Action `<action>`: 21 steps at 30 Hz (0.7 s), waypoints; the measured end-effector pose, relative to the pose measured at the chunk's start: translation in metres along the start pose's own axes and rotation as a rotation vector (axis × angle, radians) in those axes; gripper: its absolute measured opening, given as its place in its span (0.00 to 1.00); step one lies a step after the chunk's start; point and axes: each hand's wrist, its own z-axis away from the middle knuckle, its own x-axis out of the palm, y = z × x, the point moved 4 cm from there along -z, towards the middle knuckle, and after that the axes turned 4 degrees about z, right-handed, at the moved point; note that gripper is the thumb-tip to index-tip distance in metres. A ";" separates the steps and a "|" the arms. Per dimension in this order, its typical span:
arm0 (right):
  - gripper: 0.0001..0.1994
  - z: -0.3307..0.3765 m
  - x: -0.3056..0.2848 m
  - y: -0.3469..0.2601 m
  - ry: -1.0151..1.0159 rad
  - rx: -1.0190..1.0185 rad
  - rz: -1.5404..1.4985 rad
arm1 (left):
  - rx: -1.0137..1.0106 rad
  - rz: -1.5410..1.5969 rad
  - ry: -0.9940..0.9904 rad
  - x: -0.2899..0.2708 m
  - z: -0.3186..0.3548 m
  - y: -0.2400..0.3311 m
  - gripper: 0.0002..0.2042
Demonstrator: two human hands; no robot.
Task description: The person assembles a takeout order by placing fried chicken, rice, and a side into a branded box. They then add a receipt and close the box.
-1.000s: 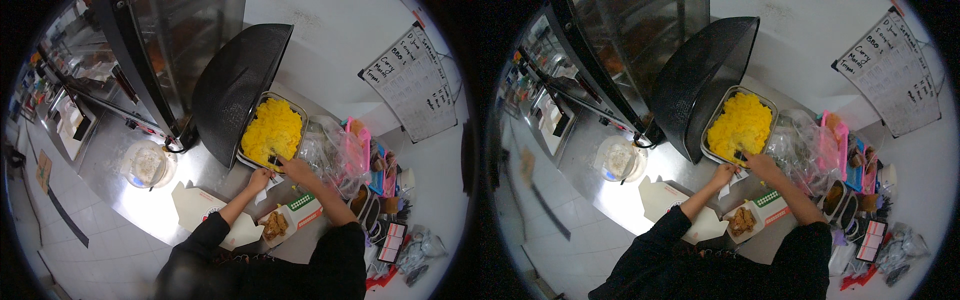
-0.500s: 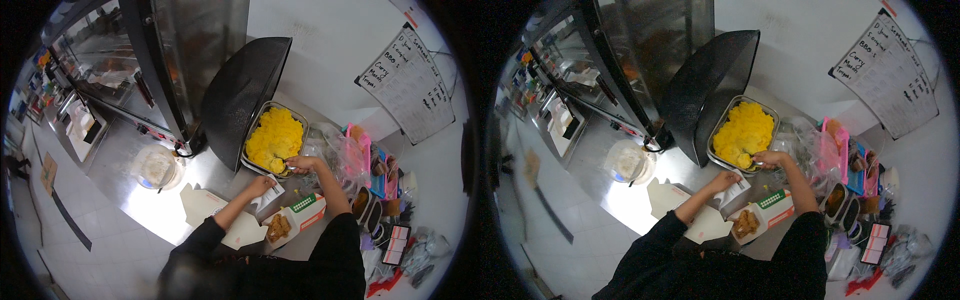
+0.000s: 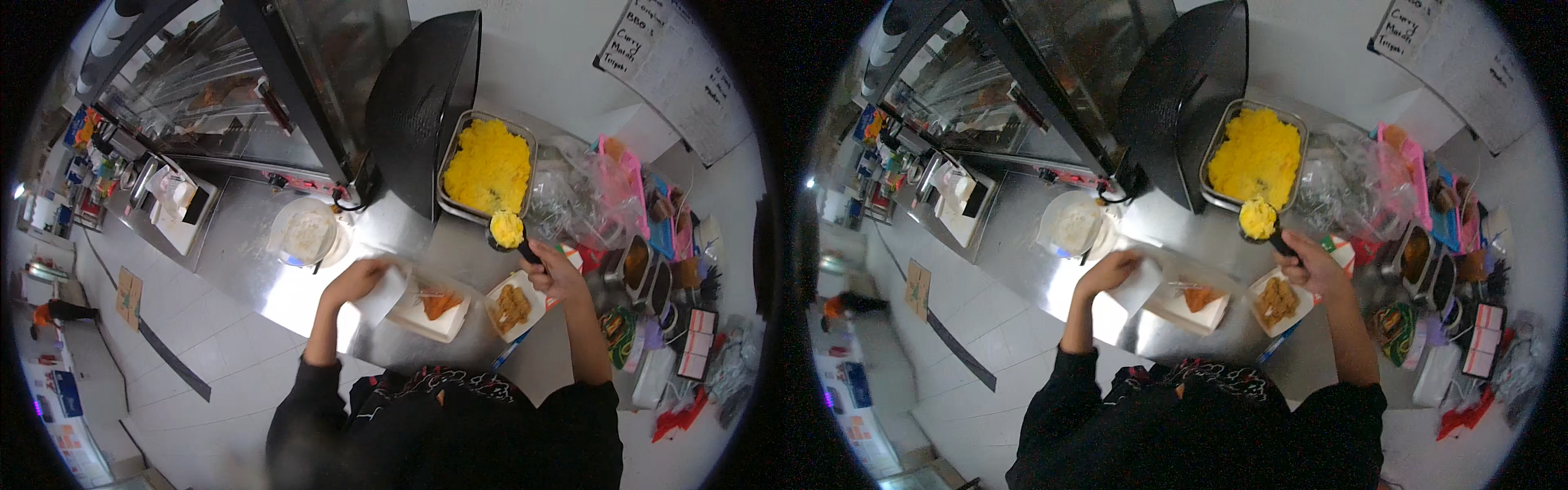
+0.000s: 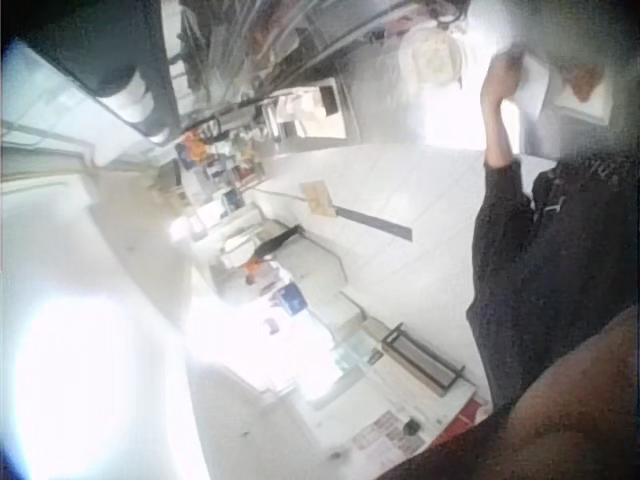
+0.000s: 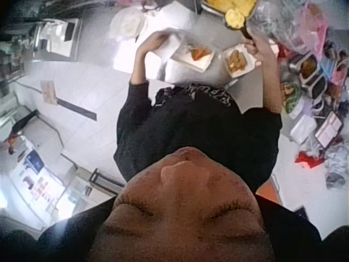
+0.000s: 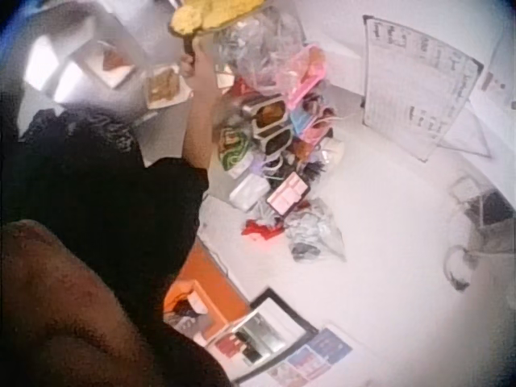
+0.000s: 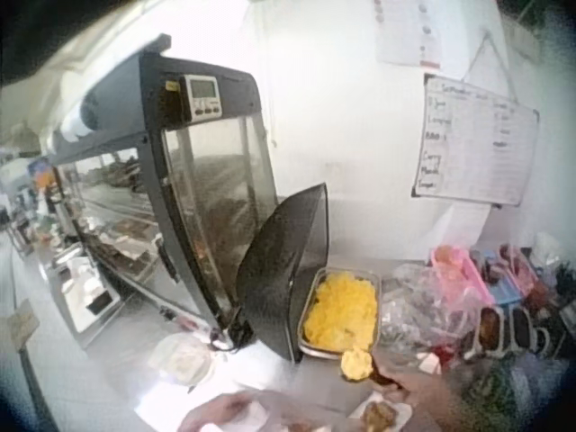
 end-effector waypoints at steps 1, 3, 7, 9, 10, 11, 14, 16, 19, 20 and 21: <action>0.08 0.007 0.018 0.012 -0.043 0.020 -0.043 | 0.215 0.023 0.126 0.001 -0.016 0.003 0.12; 0.11 0.019 0.053 0.039 -0.107 0.059 -0.123 | 0.129 -0.084 0.141 -0.002 -0.037 0.012 0.12; 0.20 0.005 0.066 0.104 0.007 -0.116 0.245 | 0.110 0.083 0.093 -0.006 -0.039 0.015 0.12; 0.25 -0.027 0.057 0.146 0.211 -0.463 0.742 | 0.132 0.201 0.104 -0.010 -0.033 0.021 0.12; 0.26 -0.029 0.079 0.145 0.316 -0.423 1.108 | 0.106 0.262 0.145 -0.015 -0.026 0.020 0.12; 0.27 -0.027 0.099 0.140 0.428 -0.367 1.477 | 0.088 0.325 0.181 -0.019 -0.018 0.021 0.13; 0.31 -0.046 0.100 0.170 0.392 -0.308 1.861 | 0.110 0.462 0.261 -0.027 0.002 0.029 0.15; 0.30 -0.042 0.111 0.160 0.390 -0.208 1.833 | 0.091 0.623 0.280 -0.026 0.014 0.028 0.23; 0.29 -0.007 0.130 0.115 0.421 -0.602 1.432 | 0.224 0.726 0.308 -0.027 0.033 0.051 0.32; 0.27 0.001 0.121 0.103 0.421 -0.697 1.281 | 0.273 0.705 0.239 -0.027 0.038 0.055 0.39; 0.25 0.008 0.112 0.091 0.410 -0.796 1.135 | 0.287 0.763 0.245 -0.028 0.044 0.062 0.41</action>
